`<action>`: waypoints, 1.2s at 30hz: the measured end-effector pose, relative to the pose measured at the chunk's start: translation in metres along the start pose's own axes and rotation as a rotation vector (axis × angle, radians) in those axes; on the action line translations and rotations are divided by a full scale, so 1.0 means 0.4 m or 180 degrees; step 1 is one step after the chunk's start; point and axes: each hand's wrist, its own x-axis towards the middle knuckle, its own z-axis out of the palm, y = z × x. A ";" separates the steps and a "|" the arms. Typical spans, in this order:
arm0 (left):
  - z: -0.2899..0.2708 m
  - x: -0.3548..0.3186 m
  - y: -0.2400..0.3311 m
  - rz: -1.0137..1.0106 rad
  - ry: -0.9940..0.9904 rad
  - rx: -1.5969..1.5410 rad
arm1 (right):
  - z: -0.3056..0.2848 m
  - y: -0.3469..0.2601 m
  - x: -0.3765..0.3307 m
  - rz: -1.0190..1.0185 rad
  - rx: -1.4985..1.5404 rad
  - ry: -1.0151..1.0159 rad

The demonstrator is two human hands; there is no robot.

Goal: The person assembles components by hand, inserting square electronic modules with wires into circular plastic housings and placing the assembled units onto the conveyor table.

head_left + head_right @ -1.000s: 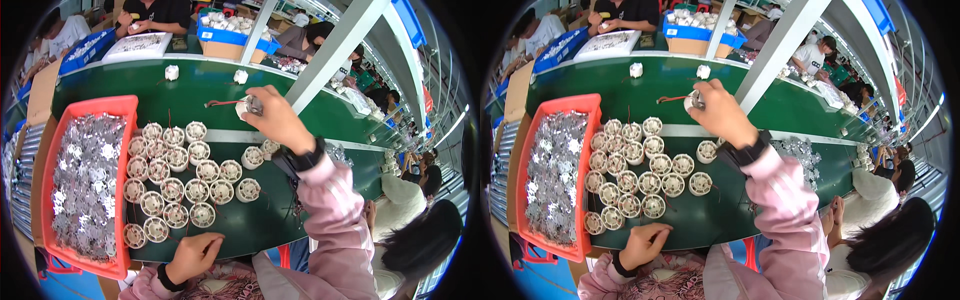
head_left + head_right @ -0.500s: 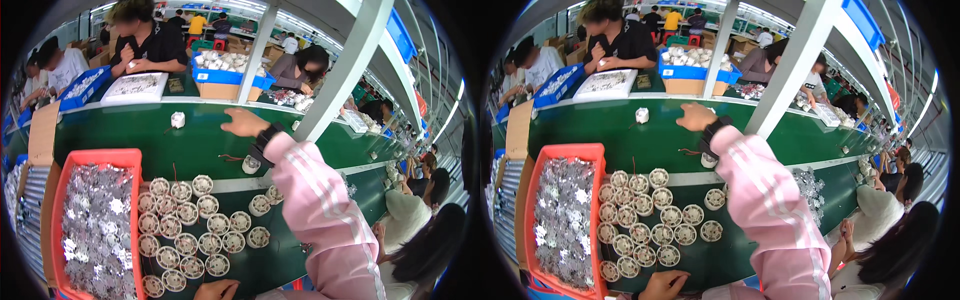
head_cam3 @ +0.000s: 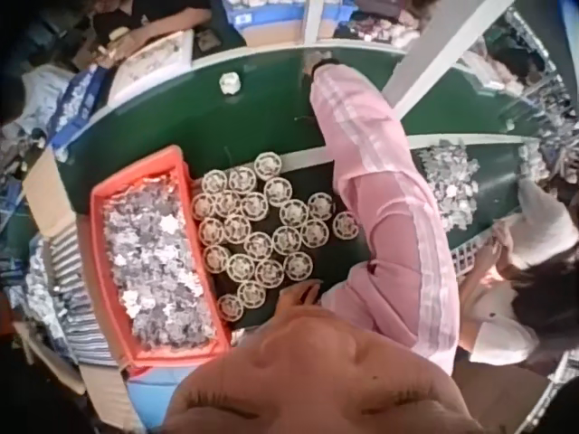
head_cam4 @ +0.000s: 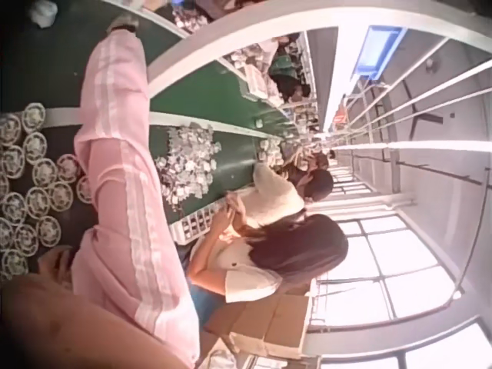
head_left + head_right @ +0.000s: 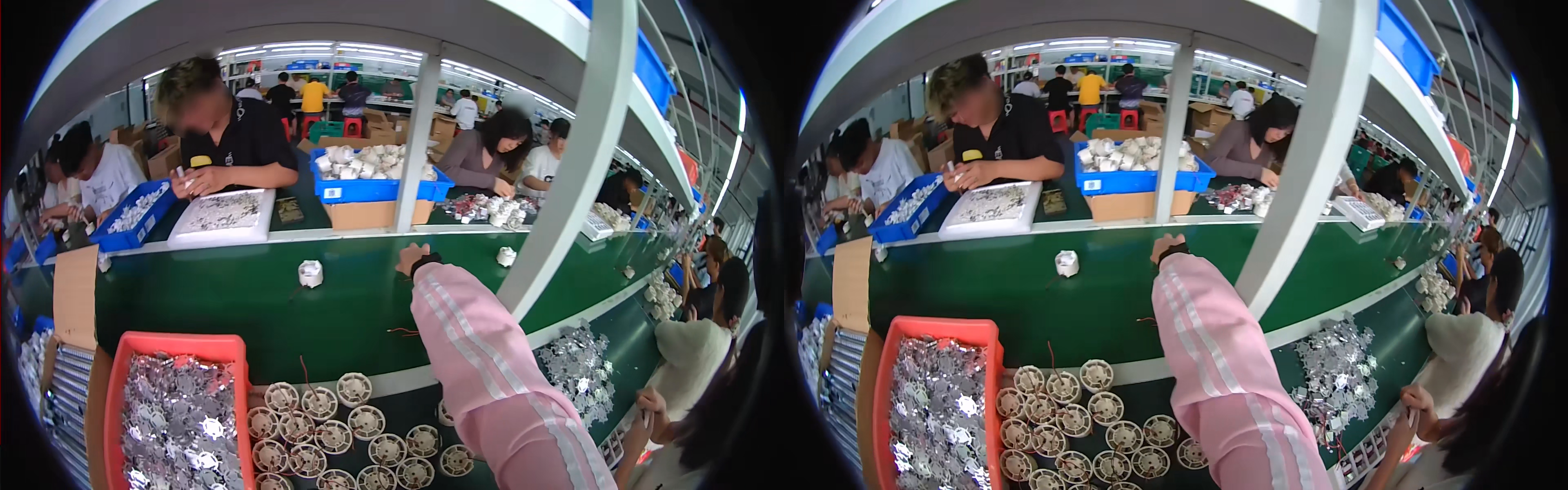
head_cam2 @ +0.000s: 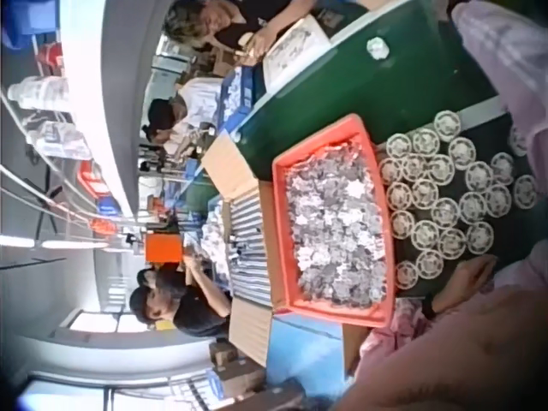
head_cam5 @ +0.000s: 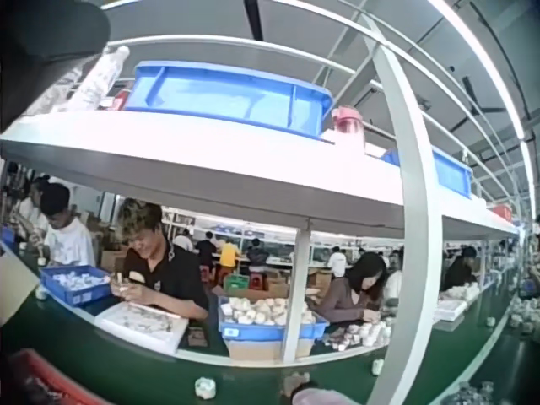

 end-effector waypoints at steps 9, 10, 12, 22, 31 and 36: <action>-0.005 0.008 -0.009 0.0242 -0.0028 -0.0133 | 0.023 -0.396 -0.091 -0.1703 0.0346 0.0201; 0.001 0.001 -0.019 0.0221 -0.0029 -0.0116 | 0.039 -0.415 -0.078 -0.1777 0.0355 0.0284; 0.002 0.008 -0.032 0.0232 -0.0035 -0.0058 | 0.062 -0.431 -0.073 -0.1590 0.1197 -0.0169; -0.001 0.015 -0.006 0.0820 0.0160 0.0271 | -0.079 -0.354 -0.391 -0.2600 0.0140 0.0477; -0.043 0.001 0.026 -0.0670 -0.0349 -0.1123 | -0.381 -0.276 -1.221 -0.4590 0.0791 0.1254; -0.034 0.084 0.157 -0.0126 -0.0453 -0.1156 | -0.221 -0.237 -1.449 -0.4938 0.0964 0.0490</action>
